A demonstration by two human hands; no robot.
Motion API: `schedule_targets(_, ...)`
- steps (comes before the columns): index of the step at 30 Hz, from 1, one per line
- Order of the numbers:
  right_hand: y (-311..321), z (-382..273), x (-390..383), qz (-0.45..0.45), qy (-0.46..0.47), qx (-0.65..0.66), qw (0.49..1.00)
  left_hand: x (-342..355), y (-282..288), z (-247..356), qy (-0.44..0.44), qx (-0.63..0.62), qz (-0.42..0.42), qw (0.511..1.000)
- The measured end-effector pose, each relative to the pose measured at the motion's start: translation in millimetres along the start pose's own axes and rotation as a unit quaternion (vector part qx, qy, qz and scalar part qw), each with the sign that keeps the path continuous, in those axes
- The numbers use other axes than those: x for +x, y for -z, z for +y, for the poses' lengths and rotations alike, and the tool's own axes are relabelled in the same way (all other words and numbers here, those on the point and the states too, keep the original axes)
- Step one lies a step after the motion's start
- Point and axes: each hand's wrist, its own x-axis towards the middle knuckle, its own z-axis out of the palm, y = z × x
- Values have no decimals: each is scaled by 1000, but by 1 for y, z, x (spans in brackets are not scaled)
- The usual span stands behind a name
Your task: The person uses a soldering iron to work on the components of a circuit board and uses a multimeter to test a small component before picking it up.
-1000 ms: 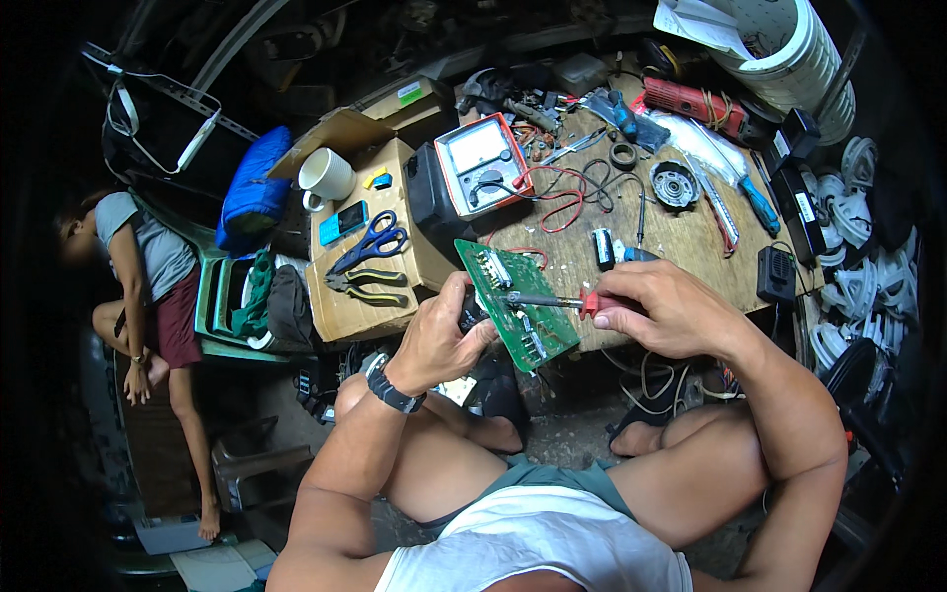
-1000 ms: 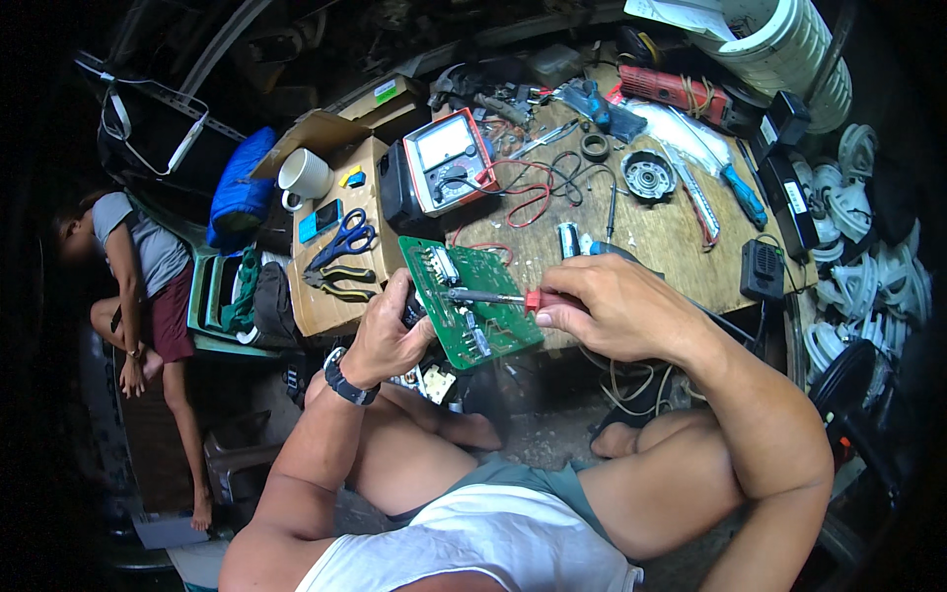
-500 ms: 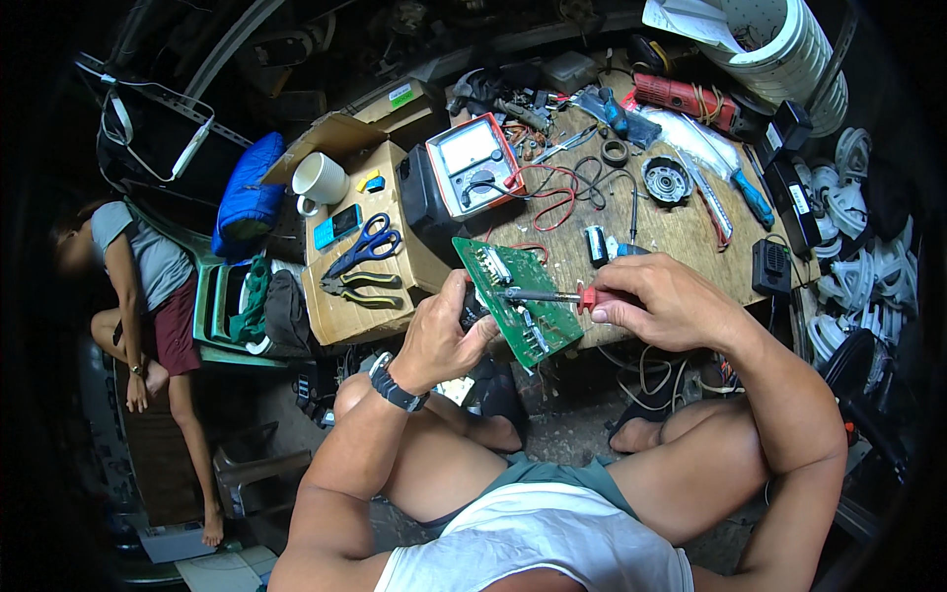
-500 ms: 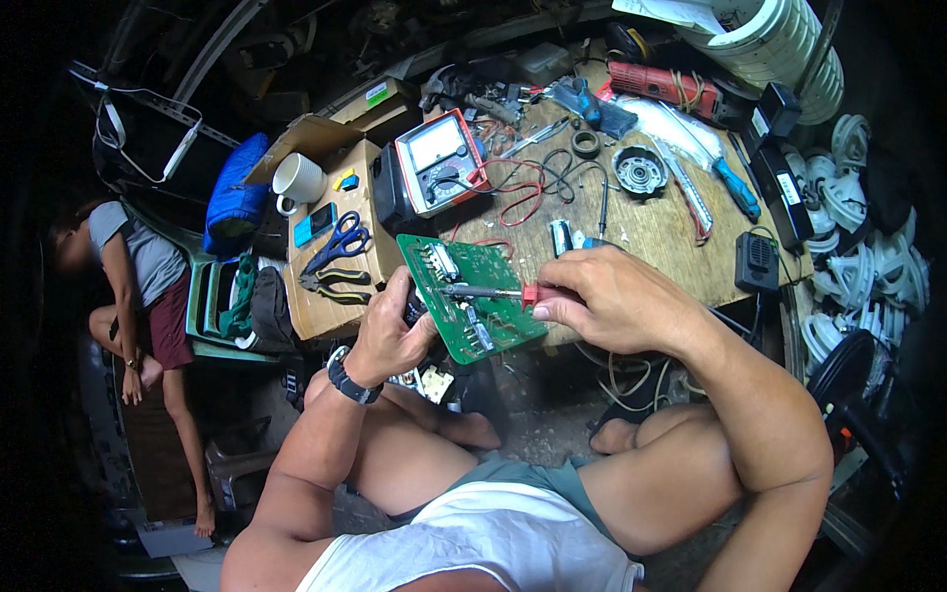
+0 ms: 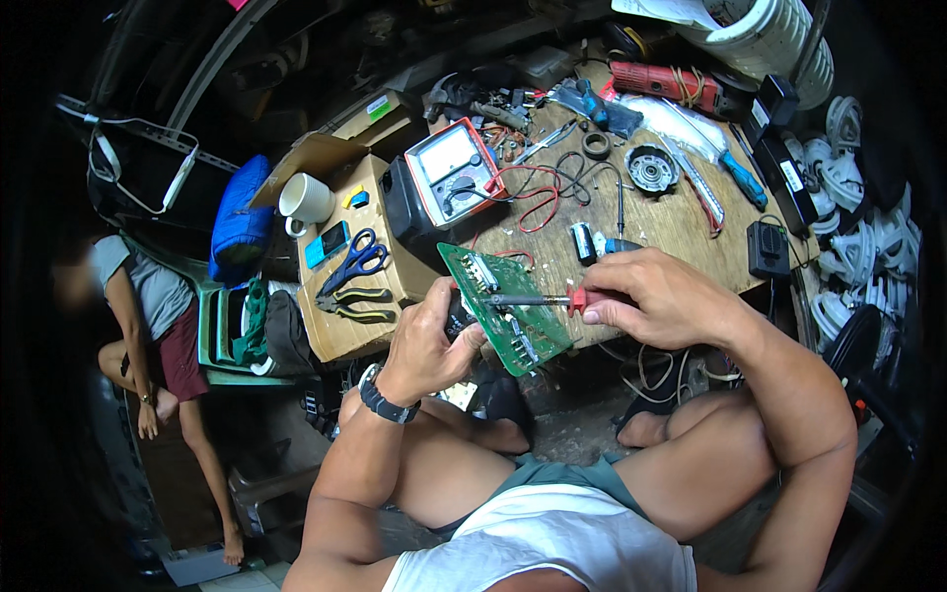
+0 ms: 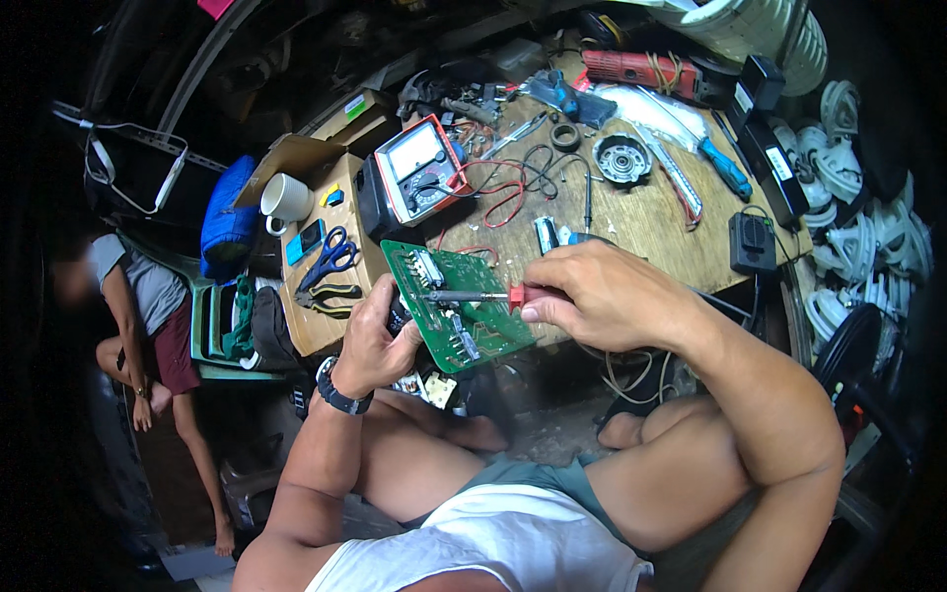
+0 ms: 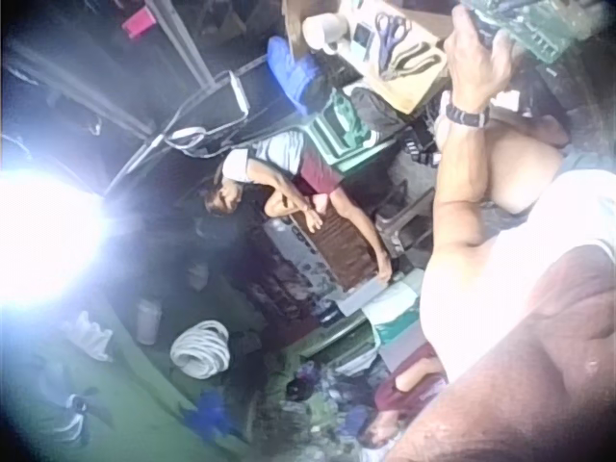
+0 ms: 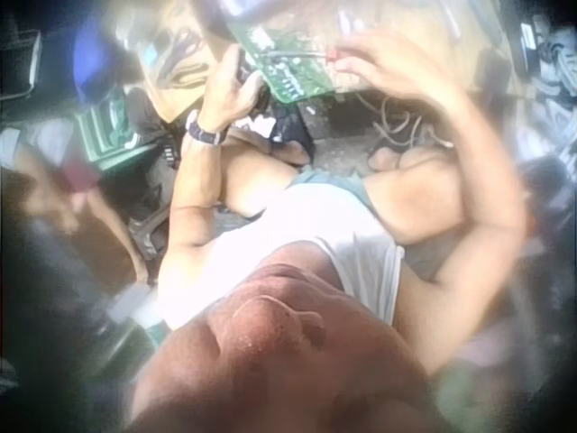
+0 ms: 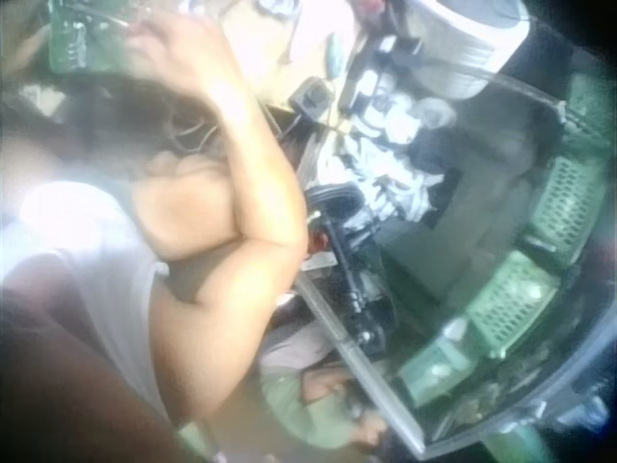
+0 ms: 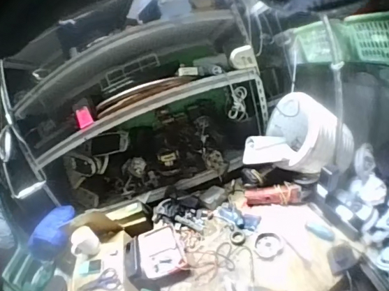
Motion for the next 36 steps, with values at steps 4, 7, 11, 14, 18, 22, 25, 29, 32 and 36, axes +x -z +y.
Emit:
schedule_targets(4,4,2,-2,-8,-8,1,1000,5,1,3,-7,9,-13,1000)
schedule_targets(7,4,3,-4,6,-1,2,1000,8,2,7,-7,20,-23,1000)
schedule_targets(11,1,2,-6,27,9,3,1000,10,4,9,-7,30,-37,999)
schedule_targets(14,-8,6,-11,81,31,-2,996,12,3,12,-2,29,-41,999)
schedule_targets(18,-18,5,-15,100,32,-7,994,12,6,15,-6,32,-47,998)
schedule_targets(22,-25,1,-21,115,26,-29,993,11,10,17,8,33,-68,997)
schedule_targets(25,-31,1,-22,131,34,-48,990,11,11,17,6,39,-73,996)
schedule_targets(29,-30,-2,-23,144,42,-89,985,12,10,19,6,39,-67,997)
schedule_targets(32,-25,-6,-22,147,42,-102,983,12,8,21,11,36,-58,998)
schedule_targets(36,-21,-6,-22,160,46,-135,977,14,8,24,18,51,-66,996)
